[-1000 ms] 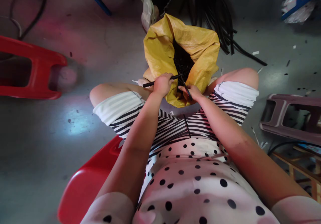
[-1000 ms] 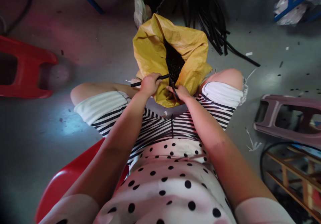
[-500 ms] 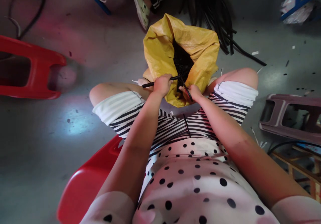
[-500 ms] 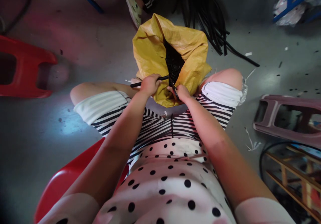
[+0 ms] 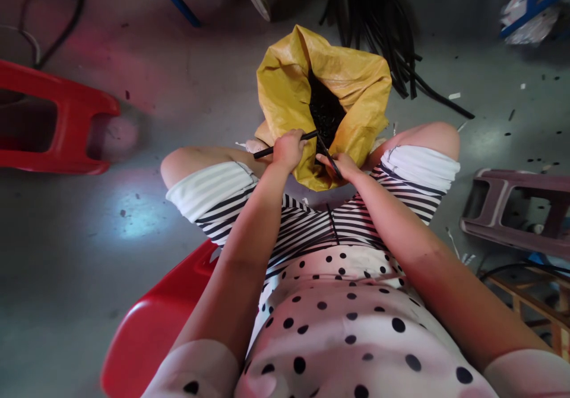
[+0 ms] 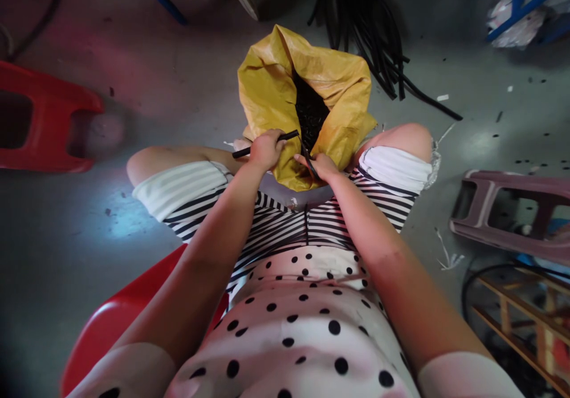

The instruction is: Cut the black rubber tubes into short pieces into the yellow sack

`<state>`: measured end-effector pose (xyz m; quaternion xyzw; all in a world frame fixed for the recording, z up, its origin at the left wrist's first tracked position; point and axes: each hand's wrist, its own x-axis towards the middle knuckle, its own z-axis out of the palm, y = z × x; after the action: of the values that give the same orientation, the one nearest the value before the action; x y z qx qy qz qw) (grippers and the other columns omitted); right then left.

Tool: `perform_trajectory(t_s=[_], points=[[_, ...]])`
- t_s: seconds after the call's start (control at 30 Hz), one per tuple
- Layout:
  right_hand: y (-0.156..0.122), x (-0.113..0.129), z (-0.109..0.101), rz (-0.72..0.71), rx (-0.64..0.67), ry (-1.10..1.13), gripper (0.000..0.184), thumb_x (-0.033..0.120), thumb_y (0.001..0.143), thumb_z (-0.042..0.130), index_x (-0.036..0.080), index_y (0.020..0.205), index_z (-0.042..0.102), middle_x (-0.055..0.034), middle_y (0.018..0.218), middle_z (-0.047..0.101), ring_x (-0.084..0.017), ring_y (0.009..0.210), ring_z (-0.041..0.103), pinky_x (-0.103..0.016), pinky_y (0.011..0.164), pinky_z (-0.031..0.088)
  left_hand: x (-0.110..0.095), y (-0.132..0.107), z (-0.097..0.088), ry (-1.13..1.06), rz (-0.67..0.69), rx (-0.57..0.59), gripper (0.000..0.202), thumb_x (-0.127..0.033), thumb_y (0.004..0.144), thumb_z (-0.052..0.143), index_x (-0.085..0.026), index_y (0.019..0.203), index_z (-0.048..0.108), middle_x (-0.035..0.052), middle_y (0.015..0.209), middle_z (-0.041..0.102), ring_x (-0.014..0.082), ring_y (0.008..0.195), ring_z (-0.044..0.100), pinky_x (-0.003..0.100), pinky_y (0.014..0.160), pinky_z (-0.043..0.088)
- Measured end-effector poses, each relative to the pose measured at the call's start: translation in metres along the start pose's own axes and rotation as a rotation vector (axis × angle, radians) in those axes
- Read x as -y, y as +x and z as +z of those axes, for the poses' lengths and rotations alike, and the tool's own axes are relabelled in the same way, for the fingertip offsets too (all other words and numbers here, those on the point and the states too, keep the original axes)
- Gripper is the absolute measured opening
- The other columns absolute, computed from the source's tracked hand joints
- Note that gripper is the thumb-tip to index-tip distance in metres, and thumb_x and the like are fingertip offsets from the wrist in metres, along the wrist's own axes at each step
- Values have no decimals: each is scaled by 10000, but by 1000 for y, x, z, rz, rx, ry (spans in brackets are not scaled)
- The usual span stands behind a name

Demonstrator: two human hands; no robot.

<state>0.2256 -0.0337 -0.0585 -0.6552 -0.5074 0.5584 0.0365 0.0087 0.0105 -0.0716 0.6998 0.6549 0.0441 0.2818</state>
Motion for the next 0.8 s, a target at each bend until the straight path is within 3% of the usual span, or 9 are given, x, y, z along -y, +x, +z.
perform_trajectory(t_s=[0.33, 0.53, 0.8], points=[[4, -4, 2, -23, 22, 26, 807, 1001, 935, 615, 214, 802, 734, -90, 658, 715, -303, 838, 768, -368, 891, 576, -11, -7, -3, 45, 57, 61, 377, -249, 1081, 540, -187, 1364, 781, 170, 1413, 783, 361, 1342, 706, 457, 1161, 541], [3, -2, 1, -12, 31, 61, 802, 1006, 905, 649, 218, 838, 778, -82, 663, 731, -299, 819, 770, -379, 891, 583, -14, -6, -1, 31, 77, 86, 368, -241, 1075, 558, -212, 1357, 792, 145, 1400, 796, 343, 1332, 716, 435, 1159, 550], [1, -1, 1, -33, 27, 104, 826, 1036, 863, 663, 220, 814, 787, -77, 614, 696, -298, 778, 753, -391, 846, 575, -11, -4, 2, 29, 28, 31, 319, -243, 1073, 576, -239, 1316, 782, 132, 1368, 800, 336, 1308, 717, 441, 1136, 560]])
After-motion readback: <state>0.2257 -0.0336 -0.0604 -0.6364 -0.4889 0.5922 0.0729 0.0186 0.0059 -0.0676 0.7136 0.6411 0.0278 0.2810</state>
